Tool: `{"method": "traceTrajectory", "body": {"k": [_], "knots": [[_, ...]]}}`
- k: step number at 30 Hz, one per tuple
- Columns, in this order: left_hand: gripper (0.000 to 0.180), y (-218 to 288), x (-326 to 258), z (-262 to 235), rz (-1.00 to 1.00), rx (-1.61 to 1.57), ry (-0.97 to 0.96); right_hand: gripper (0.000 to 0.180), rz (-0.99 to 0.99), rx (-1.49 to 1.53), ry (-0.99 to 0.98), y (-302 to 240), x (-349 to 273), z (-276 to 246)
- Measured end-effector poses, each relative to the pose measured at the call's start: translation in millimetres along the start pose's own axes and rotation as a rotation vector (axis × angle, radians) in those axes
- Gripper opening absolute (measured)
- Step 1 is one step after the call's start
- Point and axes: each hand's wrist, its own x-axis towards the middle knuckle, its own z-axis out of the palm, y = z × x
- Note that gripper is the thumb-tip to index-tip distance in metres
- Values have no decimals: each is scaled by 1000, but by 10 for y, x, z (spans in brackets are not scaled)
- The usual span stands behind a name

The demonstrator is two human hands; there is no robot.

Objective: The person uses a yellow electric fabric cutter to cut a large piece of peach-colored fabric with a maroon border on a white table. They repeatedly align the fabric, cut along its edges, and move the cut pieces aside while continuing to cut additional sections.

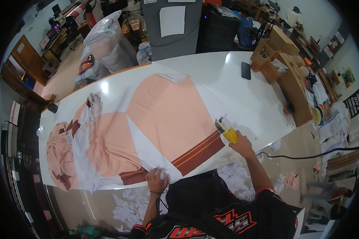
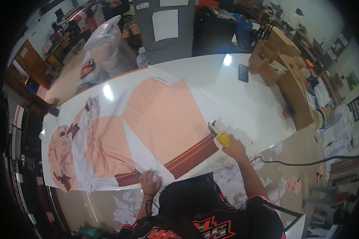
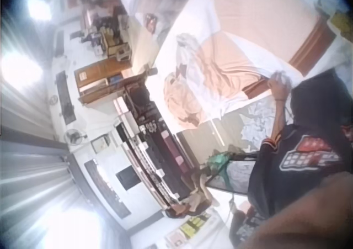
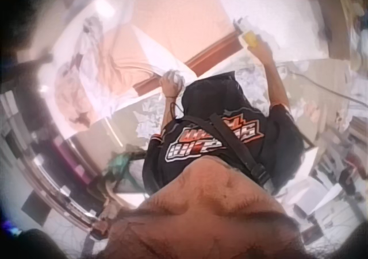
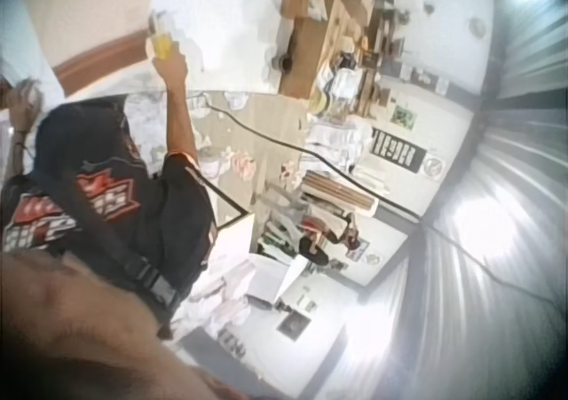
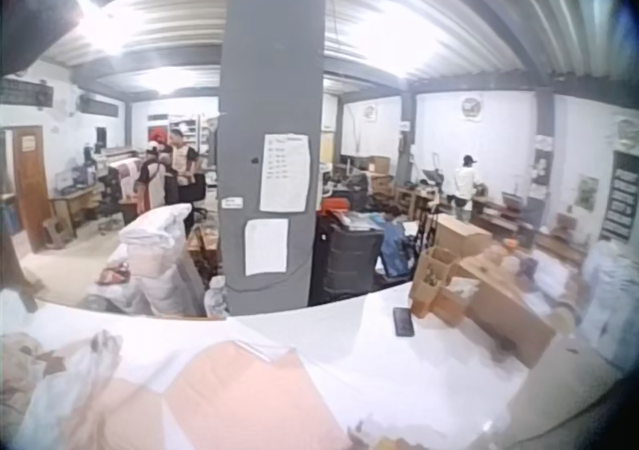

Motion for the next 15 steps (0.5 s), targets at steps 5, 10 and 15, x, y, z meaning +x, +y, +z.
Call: {"method": "traceTrajectory", "body": {"k": [5, 10, 15], "knots": [[47, -2, 0, 8, -18, 12, 2, 68, -10, -25, 29, -166, 282, 11], [49, -1, 9, 27, -39, 15, 24, 79, 10, 1, -15, -347, 598, -52], [51, -17, 3, 66, -70, 33, 18, 76, -3, 6, -2, -563, 873, -114]]}}
